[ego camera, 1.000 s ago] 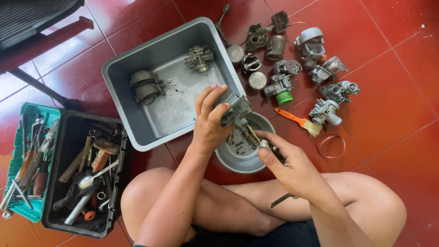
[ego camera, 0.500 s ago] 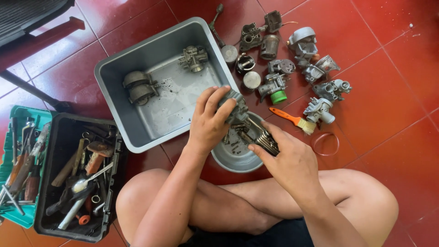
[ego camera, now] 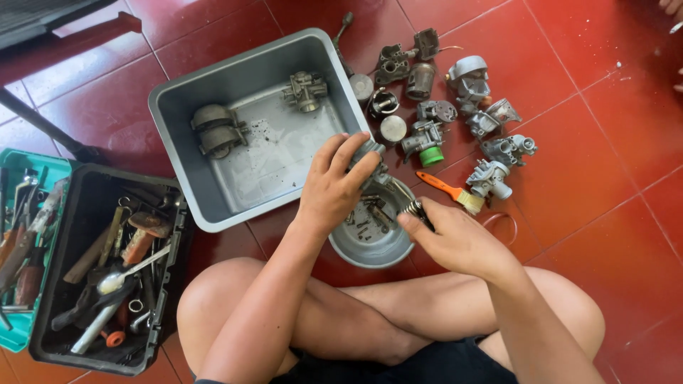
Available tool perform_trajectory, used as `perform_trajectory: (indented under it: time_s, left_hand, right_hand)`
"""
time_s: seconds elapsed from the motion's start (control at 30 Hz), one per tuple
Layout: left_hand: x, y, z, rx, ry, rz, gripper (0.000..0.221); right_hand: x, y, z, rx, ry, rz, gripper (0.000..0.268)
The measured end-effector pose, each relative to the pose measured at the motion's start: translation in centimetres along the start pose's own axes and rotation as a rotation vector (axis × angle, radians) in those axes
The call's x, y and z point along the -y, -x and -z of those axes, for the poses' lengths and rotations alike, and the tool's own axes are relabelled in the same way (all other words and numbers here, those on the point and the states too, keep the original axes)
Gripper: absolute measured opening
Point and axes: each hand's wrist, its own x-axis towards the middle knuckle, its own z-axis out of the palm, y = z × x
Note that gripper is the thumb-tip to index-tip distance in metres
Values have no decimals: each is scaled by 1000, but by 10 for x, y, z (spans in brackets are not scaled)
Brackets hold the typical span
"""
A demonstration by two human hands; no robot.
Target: Organizing and cleaning motorcycle carburetor parts using a brush and a multi-tool while sitting on the floor.
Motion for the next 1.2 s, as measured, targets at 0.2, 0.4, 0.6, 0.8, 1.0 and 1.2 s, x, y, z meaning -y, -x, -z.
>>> perform_trajectory:
  time_s: [0.2,0.4,0.6,0.8,1.0,1.2]
  left_hand:
    - [-2,0,2,-5,-21,-3,34]
    - [2,1,0,-13,5,-32,30]
    - [0,0,-2,-27,29,-78,33]
    - [1,2,-10,-13,-15,-84,29]
    - [0,5,-16,9,-70,-102,24]
    - [0,7,-17,14,-101,-106,21]
  right_hand:
    - [-20,-12,-5,143,-350,177,47]
    - [-37,-19,-9,119,-614,241,30]
    - [-52,-39,-12,146,-667,268,29]
    - [-47,-35,-28,-19,-292,163,39]
    - [-32,-27,-26,-165,68,154,74]
    - [-37,-28,-26,-190,61,159,67]
